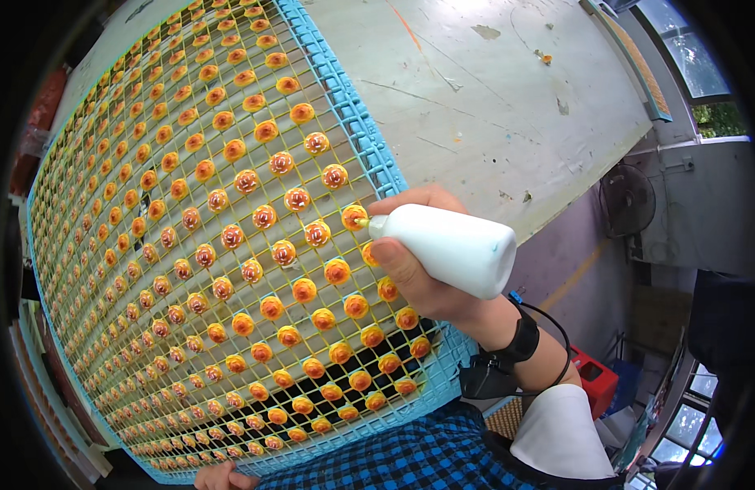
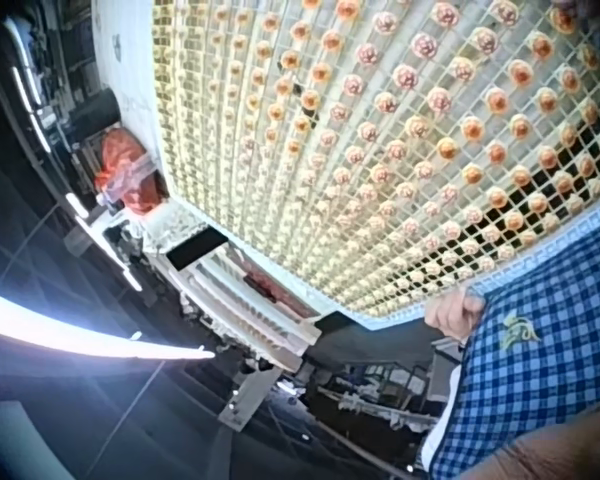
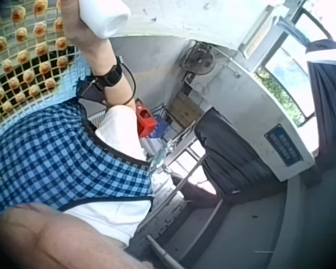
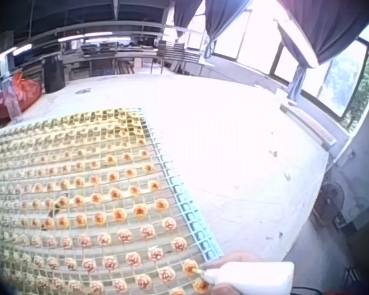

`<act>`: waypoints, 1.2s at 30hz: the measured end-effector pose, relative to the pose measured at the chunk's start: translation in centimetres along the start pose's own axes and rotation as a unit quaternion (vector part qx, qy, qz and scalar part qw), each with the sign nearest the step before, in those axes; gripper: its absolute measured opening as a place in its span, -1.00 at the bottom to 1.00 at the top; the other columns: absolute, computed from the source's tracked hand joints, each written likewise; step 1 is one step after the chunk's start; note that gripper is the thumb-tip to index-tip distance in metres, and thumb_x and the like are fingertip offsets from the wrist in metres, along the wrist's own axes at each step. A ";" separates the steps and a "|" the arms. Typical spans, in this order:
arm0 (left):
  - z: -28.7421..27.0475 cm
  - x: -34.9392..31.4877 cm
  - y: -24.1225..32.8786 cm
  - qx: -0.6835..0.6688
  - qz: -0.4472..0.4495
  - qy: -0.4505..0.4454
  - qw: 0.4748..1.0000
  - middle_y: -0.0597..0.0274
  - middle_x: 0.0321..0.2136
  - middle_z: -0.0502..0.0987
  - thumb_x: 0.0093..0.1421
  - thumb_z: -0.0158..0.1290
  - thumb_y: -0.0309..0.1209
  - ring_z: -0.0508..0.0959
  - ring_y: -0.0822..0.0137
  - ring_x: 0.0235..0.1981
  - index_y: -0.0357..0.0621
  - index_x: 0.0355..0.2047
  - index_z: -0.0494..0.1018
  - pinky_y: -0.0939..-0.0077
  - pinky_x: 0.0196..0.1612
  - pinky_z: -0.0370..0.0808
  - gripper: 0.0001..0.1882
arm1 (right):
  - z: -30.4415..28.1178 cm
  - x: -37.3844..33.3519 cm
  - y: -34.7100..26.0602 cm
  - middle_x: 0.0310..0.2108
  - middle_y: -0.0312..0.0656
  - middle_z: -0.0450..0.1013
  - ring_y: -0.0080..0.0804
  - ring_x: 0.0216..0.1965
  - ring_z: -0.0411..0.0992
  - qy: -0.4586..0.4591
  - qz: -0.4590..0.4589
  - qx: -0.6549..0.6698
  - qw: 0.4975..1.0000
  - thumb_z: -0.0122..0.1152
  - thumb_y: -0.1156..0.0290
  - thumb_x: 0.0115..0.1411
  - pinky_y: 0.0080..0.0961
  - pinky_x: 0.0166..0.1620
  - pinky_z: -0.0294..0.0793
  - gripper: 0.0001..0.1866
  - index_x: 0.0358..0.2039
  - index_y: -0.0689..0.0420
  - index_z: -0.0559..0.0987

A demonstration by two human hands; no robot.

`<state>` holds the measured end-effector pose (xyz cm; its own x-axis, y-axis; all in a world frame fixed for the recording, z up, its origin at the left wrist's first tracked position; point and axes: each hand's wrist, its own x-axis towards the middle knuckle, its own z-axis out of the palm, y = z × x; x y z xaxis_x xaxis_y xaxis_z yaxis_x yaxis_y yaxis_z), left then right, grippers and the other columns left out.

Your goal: The recorder uses a squeeze bottle to precisely apply drops of a white liquid onto small, colorful plastic components arranged on a grid rack.

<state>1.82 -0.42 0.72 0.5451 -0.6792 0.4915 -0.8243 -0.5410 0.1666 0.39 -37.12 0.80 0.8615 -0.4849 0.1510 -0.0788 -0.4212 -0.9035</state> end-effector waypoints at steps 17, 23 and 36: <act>0.3 -0.4 0.1 0.012 -0.011 0.034 0.999 0.23 -0.58 0.37 0.16 -0.16 -0.32 0.32 0.35 -0.59 -0.25 -0.45 0.37 0.52 -0.50 0.31 -0.77 | 0.0 0.1 -0.1 -0.53 -0.21 0.41 -0.71 -0.59 0.27 -0.008 -0.007 0.022 1.000 0.00 0.11 0.10 -0.79 -0.49 0.30 -0.56 -0.27 0.29 0.33; 0.7 -0.5 0.4 0.019 -0.034 0.062 0.997 0.24 -0.61 0.38 0.13 -0.13 -0.33 0.32 0.35 -0.60 -0.23 -0.49 0.38 0.52 -0.50 0.31 -0.78 | -0.1 -0.1 -0.1 -0.45 -0.16 0.36 -0.49 -0.48 0.34 0.017 0.002 0.075 0.997 0.12 0.36 0.03 -0.64 -0.41 0.31 -0.80 -0.43 0.26 0.45; 1.2 -1.3 1.1 0.029 -0.082 0.107 0.990 0.26 -0.66 0.39 0.09 -0.06 -0.33 0.33 0.35 -0.60 -0.18 -0.55 0.41 0.50 -0.50 0.31 -0.81 | 0.0 -0.1 -0.4 -0.49 -0.17 0.39 -0.52 -0.51 0.35 0.031 0.001 0.058 0.998 0.10 0.35 0.04 -0.65 -0.45 0.32 -0.80 -0.46 0.26 0.45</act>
<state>0.41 -0.71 -0.77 0.6205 -0.4621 0.6336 -0.7139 -0.6673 0.2124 0.31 -36.91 1.11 0.8287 -0.5332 0.1701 -0.0185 -0.3299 -0.9438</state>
